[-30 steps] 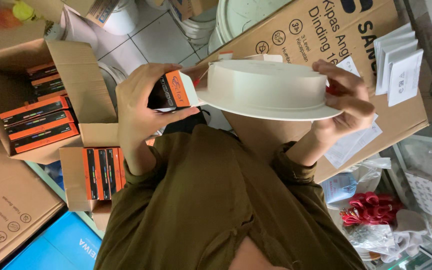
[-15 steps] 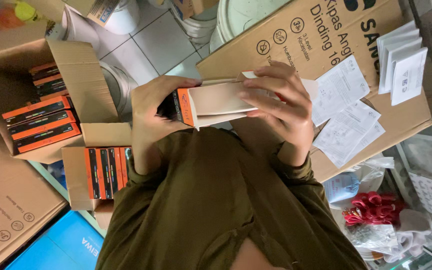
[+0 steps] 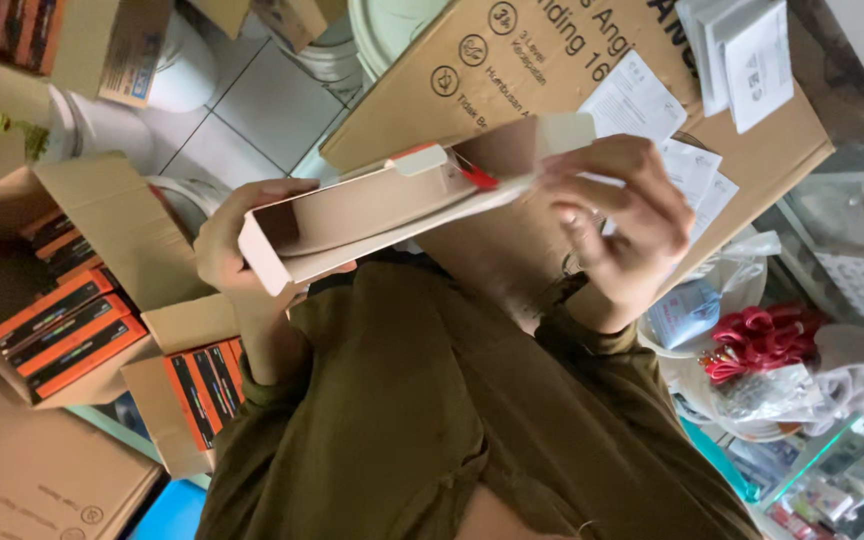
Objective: The person picks up, handles, and organizes various lighting products including boxed LED downlights and unboxed circular lighting fixtures, placing them into cardboard boxes within a storage area.
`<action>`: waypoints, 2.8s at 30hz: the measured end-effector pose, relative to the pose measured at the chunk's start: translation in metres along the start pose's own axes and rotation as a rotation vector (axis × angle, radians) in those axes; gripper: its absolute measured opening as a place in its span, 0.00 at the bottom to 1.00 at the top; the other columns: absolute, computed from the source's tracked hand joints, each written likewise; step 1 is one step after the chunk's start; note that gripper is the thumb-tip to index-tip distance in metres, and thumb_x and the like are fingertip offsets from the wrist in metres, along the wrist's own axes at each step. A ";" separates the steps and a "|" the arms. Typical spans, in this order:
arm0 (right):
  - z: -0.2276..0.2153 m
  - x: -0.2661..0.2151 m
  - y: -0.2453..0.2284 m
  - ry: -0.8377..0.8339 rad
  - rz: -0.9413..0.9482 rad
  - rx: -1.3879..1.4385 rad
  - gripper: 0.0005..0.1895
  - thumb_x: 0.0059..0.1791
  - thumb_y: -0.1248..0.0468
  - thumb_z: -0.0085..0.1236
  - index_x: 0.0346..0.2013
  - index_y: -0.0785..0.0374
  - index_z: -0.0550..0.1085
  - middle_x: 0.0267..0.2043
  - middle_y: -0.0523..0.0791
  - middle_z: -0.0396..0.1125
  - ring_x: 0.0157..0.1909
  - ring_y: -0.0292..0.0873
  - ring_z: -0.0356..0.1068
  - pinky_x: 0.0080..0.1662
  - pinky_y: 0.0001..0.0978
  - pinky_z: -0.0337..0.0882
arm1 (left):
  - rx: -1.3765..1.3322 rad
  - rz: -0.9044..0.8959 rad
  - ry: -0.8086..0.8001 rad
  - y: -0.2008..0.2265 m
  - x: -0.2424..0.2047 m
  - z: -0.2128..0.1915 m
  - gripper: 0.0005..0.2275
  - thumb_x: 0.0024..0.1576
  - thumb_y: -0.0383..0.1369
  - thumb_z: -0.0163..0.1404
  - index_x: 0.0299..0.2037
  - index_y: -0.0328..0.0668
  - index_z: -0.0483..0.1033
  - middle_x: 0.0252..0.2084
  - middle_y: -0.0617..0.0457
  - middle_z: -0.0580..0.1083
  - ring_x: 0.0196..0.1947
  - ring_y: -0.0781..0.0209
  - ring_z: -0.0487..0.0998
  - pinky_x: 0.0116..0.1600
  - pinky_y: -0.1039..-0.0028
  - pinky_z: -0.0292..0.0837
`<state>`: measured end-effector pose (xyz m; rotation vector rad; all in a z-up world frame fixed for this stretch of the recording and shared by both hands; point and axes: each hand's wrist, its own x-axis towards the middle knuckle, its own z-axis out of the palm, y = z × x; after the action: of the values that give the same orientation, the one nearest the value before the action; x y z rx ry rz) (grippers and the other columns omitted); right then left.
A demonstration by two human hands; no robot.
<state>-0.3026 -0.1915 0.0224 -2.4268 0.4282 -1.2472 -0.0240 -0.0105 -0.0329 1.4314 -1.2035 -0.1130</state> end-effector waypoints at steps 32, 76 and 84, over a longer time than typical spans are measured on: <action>-0.141 -0.061 0.045 -0.011 0.309 -0.323 0.07 0.51 0.78 0.59 0.42 0.67 0.77 0.44 0.53 0.76 0.44 0.47 0.78 0.44 0.35 0.74 | -0.205 0.487 0.282 -0.094 -0.029 0.152 0.46 0.38 0.45 0.77 0.63 0.51 0.56 0.51 0.40 0.69 0.49 0.41 0.76 0.55 0.51 0.76; -0.081 0.018 -0.010 0.079 -0.409 -0.387 0.04 0.42 0.61 0.60 0.26 0.57 0.77 0.26 0.43 0.74 0.33 0.48 0.73 0.53 0.49 0.57 | -0.225 0.381 0.072 -0.077 -0.029 0.139 0.24 0.56 0.31 0.64 0.55 0.51 0.60 0.54 0.38 0.71 0.55 0.35 0.75 0.62 0.46 0.71; -0.085 0.014 -0.015 -0.033 -0.348 -0.413 0.07 0.41 0.62 0.70 0.31 0.56 0.80 0.31 0.42 0.76 0.39 0.46 0.74 0.57 0.47 0.58 | -0.224 0.408 0.096 -0.077 -0.026 0.141 0.26 0.55 0.31 0.67 0.55 0.51 0.60 0.55 0.39 0.71 0.55 0.35 0.75 0.60 0.46 0.72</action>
<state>-0.3630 -0.2006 0.0847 -2.9677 0.2818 -1.3625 -0.0863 -0.1060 -0.1489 0.9667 -1.3341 0.1001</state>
